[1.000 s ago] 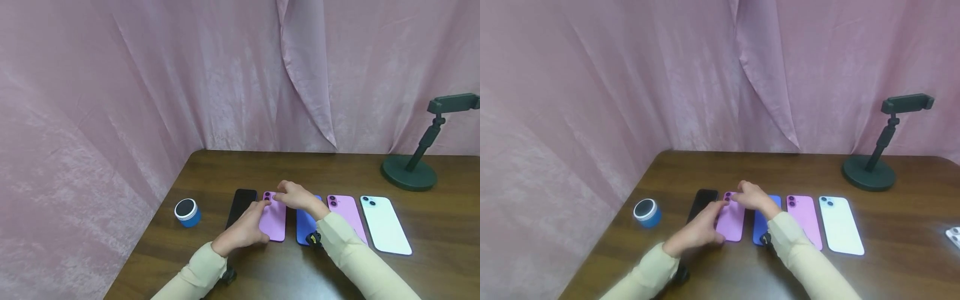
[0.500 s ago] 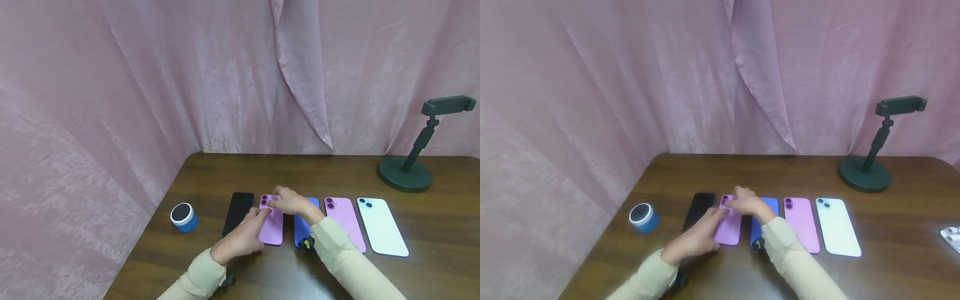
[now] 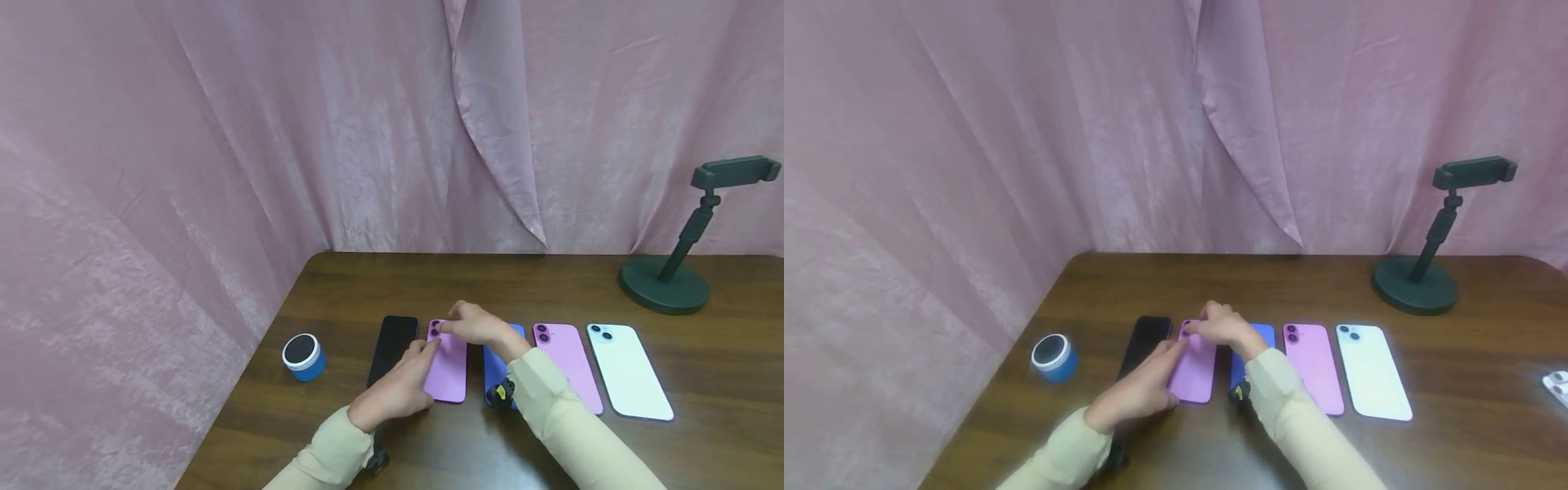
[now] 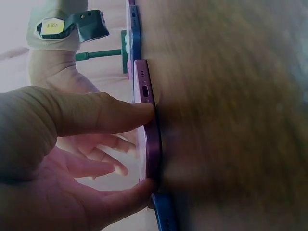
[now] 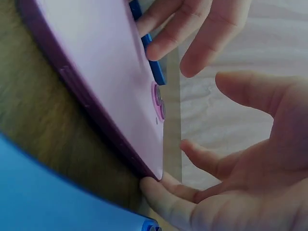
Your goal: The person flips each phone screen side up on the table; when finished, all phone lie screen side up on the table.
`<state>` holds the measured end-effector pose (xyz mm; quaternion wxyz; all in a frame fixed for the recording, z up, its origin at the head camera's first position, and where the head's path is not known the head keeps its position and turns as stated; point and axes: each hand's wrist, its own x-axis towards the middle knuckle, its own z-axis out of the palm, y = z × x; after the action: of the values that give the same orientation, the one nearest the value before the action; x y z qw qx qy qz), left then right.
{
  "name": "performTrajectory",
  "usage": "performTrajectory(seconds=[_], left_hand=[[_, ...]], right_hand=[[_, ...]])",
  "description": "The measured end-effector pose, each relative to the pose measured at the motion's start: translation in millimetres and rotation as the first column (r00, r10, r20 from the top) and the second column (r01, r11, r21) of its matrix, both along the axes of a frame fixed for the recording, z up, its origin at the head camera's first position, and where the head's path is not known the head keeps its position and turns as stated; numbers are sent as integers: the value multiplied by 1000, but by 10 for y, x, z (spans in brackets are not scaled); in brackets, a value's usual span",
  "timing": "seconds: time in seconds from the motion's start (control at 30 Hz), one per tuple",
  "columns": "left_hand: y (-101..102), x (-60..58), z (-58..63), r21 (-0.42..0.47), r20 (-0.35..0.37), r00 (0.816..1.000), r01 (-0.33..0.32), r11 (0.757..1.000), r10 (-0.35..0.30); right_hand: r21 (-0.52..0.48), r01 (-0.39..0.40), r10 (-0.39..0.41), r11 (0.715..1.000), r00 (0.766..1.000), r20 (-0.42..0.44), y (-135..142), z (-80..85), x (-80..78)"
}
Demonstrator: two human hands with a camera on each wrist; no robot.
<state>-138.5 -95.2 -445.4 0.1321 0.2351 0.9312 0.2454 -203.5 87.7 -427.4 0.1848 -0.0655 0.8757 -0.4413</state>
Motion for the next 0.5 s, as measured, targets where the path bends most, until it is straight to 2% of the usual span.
performTrajectory(seconds=[0.33,0.5], left_hand=[[8,-12,23,-28,-16,999,37,999,-38],[-17,-50,24,-7,-13,998,69,998,-69]], right_hand=[[-156,75,-55,985,990,129,19,68,62],[-253,77,-39,964,988,151,62,114,135]])
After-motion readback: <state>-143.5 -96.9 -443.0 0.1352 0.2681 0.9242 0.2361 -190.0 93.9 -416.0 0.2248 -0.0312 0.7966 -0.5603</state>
